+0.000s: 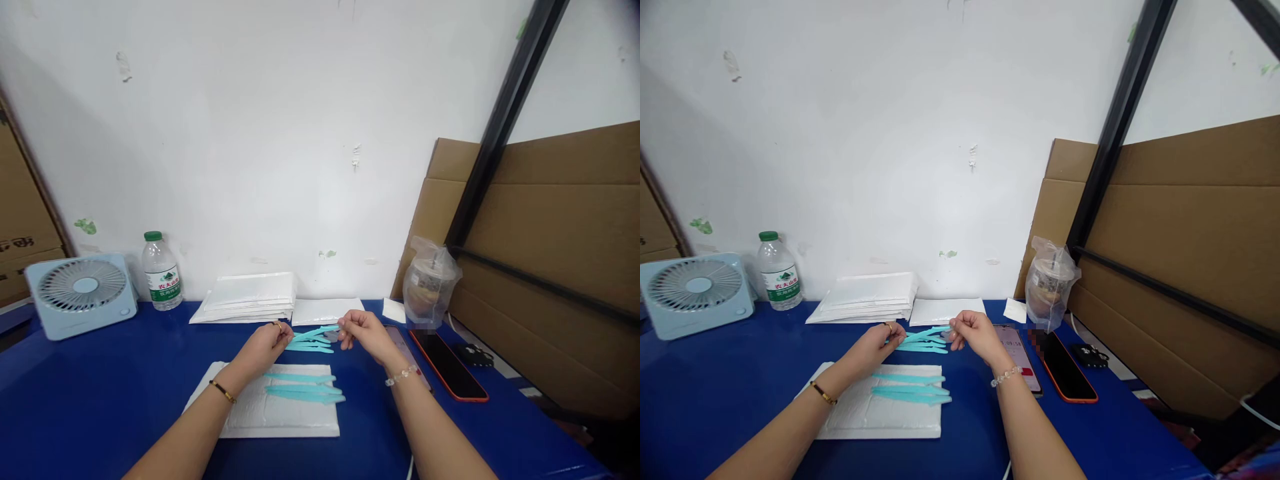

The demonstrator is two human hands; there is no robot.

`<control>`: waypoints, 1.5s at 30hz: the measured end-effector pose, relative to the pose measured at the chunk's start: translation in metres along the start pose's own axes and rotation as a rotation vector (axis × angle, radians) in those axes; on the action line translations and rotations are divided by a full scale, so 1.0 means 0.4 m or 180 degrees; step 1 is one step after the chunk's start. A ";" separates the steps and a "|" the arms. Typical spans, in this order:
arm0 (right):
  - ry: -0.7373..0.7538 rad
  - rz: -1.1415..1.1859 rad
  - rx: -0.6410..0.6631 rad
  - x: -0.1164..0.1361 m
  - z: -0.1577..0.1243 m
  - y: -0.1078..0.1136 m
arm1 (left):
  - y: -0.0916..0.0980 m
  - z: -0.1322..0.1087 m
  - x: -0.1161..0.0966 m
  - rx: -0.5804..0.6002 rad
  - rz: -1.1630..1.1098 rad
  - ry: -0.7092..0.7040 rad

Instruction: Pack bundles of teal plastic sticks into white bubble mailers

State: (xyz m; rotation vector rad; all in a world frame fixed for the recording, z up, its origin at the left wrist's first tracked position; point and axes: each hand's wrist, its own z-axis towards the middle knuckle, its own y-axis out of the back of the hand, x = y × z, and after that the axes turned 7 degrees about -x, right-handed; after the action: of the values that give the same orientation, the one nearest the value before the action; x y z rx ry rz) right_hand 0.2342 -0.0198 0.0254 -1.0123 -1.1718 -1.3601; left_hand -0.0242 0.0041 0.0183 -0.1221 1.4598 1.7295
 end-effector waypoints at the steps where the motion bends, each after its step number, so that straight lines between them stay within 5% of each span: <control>1: 0.0027 0.0012 -0.0053 0.000 0.000 0.005 | 0.000 0.000 0.001 -0.0001 0.0011 0.0008; 12: -0.0003 0.0024 -0.0003 0.001 -0.006 -0.013 | -0.005 0.002 0.001 -0.0027 0.0022 0.0027; 17: -0.0132 -0.0431 0.0355 -0.016 -0.001 -0.005 | 0.004 -0.015 -0.008 0.0494 -0.0029 0.0003; 22: 0.0227 -0.2226 -0.0726 -0.069 0.022 0.049 | 0.008 -0.033 -0.032 0.1018 0.0001 -0.0060; 25: 0.0284 -0.2485 -0.0868 -0.102 0.033 0.056 | -0.012 -0.022 -0.027 0.0485 0.0358 -0.0147; 28: 0.0158 -0.2291 -0.0723 -0.111 0.035 0.054 | -0.037 -0.006 -0.007 0.0004 0.0778 -0.0224; 36: -0.0826 -0.0945 0.0513 -0.067 0.013 0.055 | -0.060 0.000 0.019 0.0085 0.0841 -0.0243; 45: -0.0593 -0.1175 0.0522 -0.065 0.008 0.028 | -0.051 -0.003 0.008 0.0146 0.0745 -0.0141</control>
State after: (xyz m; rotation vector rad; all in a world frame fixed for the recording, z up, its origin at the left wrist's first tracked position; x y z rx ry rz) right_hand 0.2484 -0.0122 0.0017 -0.8449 -1.6445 -1.4443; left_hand -0.0136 0.0039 0.0007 0.1153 1.5287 1.8702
